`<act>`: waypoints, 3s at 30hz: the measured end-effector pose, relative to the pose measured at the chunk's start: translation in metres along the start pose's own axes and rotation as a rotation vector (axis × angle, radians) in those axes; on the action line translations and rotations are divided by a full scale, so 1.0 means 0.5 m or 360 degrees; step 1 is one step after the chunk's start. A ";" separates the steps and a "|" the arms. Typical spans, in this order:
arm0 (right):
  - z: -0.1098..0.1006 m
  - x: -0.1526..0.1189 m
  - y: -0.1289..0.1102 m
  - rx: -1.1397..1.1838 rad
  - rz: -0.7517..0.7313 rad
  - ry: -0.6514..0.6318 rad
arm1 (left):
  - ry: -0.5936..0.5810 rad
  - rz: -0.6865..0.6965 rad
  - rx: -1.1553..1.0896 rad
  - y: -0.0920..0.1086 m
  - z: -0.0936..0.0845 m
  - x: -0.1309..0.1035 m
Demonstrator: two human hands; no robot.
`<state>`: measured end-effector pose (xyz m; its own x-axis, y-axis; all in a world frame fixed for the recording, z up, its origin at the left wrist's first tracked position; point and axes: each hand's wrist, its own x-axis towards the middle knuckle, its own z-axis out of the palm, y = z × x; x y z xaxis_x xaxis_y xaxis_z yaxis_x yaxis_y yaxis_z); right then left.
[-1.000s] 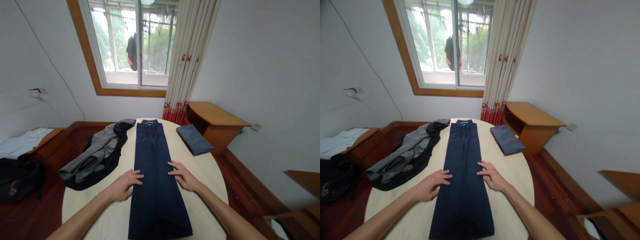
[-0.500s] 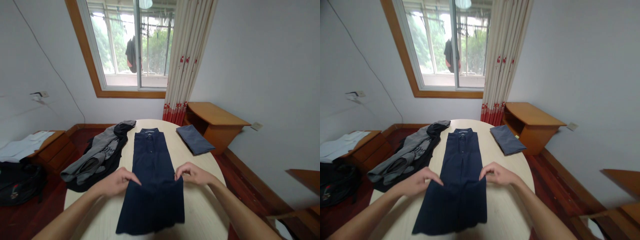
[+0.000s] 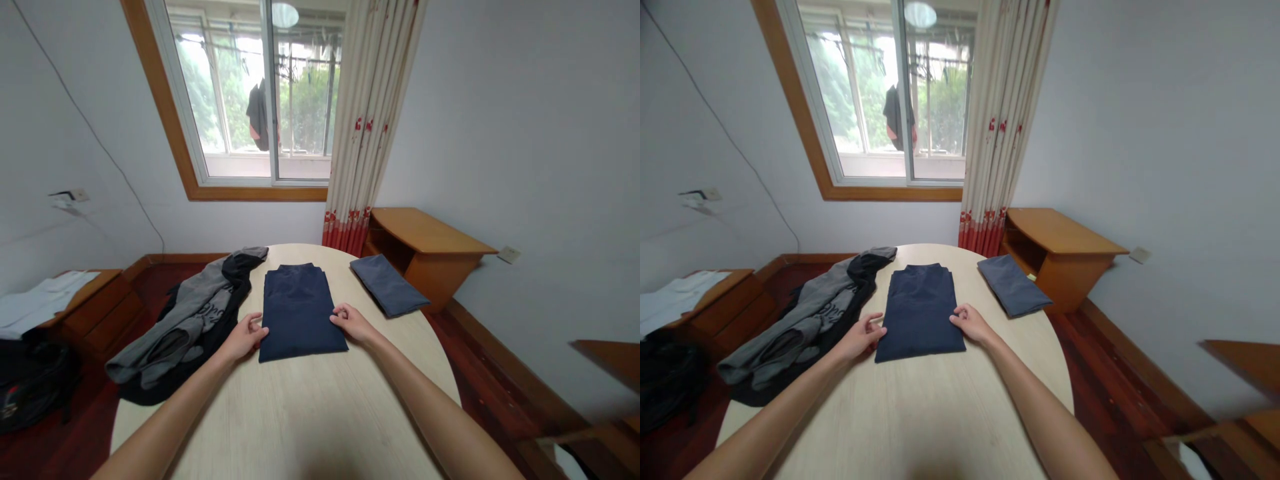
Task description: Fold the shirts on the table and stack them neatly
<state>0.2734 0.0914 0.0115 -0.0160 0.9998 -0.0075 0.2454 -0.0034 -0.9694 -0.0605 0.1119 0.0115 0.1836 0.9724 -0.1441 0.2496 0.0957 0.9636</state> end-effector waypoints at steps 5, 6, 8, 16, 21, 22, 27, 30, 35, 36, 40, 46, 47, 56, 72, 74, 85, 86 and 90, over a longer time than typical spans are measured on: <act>-0.008 -0.064 0.003 -0.0194 0.0039 -0.0149 | -0.0077 0.0225 0.0486 -0.011 0.008 -0.082; -0.009 -0.078 -0.002 -0.0207 0.0047 -0.0165 | -0.0067 0.0248 0.0590 -0.004 0.013 -0.098; -0.012 -0.110 -0.011 -0.0213 0.0069 -0.0197 | -0.0074 0.0263 0.0739 0.010 0.023 -0.134; -0.074 -0.244 -0.039 -0.0148 0.0505 -0.1239 | -0.1059 -0.0320 0.0324 0.009 -0.025 -0.242; -0.089 -0.160 -0.065 0.0108 0.0424 -0.1003 | -0.0520 -0.0259 0.0121 0.022 -0.048 -0.129; -0.084 -0.131 -0.066 0.0129 0.0378 -0.0834 | -0.0356 -0.0241 0.0072 0.025 -0.045 -0.100; -0.035 -0.004 -0.044 0.0159 0.0267 -0.0258 | 0.0041 -0.0261 -0.0030 0.027 -0.014 0.019; -0.007 0.037 -0.017 0.0104 0.0129 -0.0075 | 0.0139 -0.0184 0.0060 0.026 -0.003 0.069; 0.011 0.053 0.018 -0.0131 -0.0162 0.0195 | 0.0316 0.0045 0.0175 0.020 -0.005 0.110; 0.011 0.052 0.022 -0.0187 -0.0211 0.0210 | 0.0345 0.0097 0.0199 0.017 -0.006 0.108; 0.009 0.042 0.032 -0.0328 -0.0248 0.0148 | 0.0421 0.0381 0.0319 -0.001 -0.001 0.086; 0.010 0.030 0.027 -0.0436 -0.0446 0.0248 | 0.0559 0.0721 0.0334 -0.002 0.005 0.072; 0.009 0.028 0.022 -0.0431 -0.0490 0.0274 | 0.0591 0.0787 0.0333 0.003 0.006 0.073; 0.015 0.029 0.010 -0.0533 -0.0537 0.0430 | 0.0646 0.0512 0.0449 0.034 0.011 0.100; 0.109 -0.065 -0.072 -0.1317 -0.0847 -0.0269 | 0.0074 0.1012 0.1454 0.041 0.130 -0.017; 0.131 -0.075 -0.067 -0.1353 -0.0784 -0.0390 | -0.0079 0.0969 0.1549 0.018 0.156 -0.028; 0.092 -0.011 -0.036 -0.1491 -0.0429 -0.0307 | 0.0052 0.0708 0.1680 -0.001 0.066 0.085; 0.090 0.001 -0.036 -0.1504 -0.0392 -0.0293 | 0.0045 0.0704 0.1694 0.000 0.064 0.097; 0.080 0.058 -0.029 -0.1537 -0.0289 -0.0228 | -0.0018 0.0706 0.1797 0.003 0.060 0.154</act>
<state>0.2307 0.1198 0.0156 -0.2329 0.9721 0.0297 0.9110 0.2287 -0.3432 -0.0174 0.1807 -0.0047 0.4704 0.8711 0.1412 0.8503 -0.4902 0.1915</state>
